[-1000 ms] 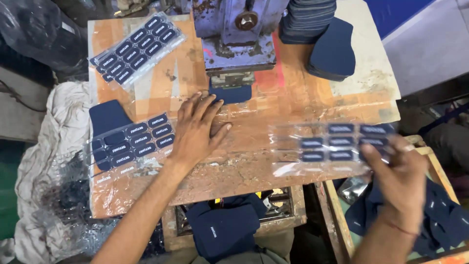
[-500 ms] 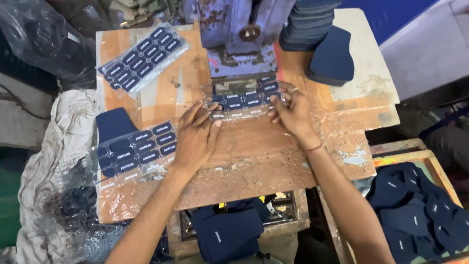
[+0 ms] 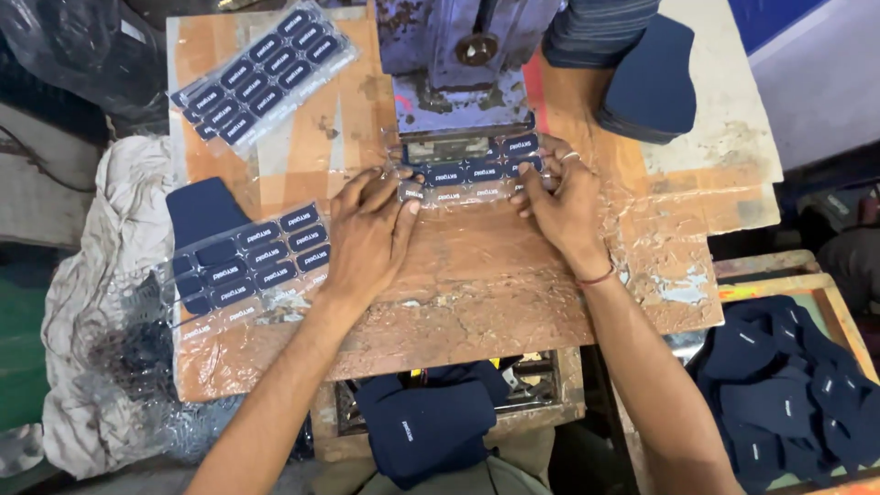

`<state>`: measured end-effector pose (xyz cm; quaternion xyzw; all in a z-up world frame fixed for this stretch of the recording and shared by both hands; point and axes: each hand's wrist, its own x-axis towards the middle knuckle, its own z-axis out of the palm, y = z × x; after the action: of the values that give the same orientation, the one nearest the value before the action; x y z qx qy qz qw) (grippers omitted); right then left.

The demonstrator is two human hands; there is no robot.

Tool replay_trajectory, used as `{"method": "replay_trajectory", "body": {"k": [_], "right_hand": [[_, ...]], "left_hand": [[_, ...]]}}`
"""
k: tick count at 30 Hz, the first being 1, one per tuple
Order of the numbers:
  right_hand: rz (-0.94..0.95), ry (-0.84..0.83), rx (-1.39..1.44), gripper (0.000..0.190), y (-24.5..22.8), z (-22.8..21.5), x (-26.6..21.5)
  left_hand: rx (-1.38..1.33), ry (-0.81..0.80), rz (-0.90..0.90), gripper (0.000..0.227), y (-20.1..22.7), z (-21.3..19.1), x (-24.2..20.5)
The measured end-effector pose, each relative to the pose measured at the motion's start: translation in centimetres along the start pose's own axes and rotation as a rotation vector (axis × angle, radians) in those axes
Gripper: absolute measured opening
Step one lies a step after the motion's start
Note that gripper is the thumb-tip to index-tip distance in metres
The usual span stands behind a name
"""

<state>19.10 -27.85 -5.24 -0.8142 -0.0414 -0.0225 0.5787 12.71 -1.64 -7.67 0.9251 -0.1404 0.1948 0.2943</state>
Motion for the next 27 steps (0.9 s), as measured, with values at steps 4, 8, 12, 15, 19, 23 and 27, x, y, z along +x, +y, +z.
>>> {"method": "replay_trajectory", "body": {"k": [4, 8, 12, 15, 19, 23, 27], "right_hand": [[-0.046, 0.013, -0.028, 0.036, -0.1, 0.0, 0.4], [-0.061, 0.012, -0.044, 0.038, -0.1, -0.1, 0.1], [-0.059, 0.029, -0.02, 0.037, -0.2, 0.0, 0.1], [-0.035, 0.015, -0.01, 0.037, -0.6, -0.2, 0.4], [-0.007, -0.016, 0.025, 0.045, -1.7, -1.1, -1.3], [-0.027, -0.026, -0.357, 0.05, -4.0, -3.7, -5.4], [-0.124, 0.071, -0.381, 0.043, -1.9, -5.6, -9.7]], "left_hand": [[-0.01, 0.01, -0.001, 0.035, -0.1, 0.0, 0.5], [0.0, -0.027, -0.007, 0.036, -0.3, 0.4, 0.0], [0.019, -0.024, 0.015, 0.037, -0.1, 0.2, 0.0], [0.022, -0.017, 0.029, 0.038, 0.1, -0.3, 0.5], [0.053, -0.045, 0.103, 0.029, 0.6, -2.7, -0.3], [0.062, 0.01, -0.291, 0.055, -0.2, -10.8, -1.2], [0.752, 0.102, -0.302, 0.098, -9.7, -15.6, -7.7]]}}
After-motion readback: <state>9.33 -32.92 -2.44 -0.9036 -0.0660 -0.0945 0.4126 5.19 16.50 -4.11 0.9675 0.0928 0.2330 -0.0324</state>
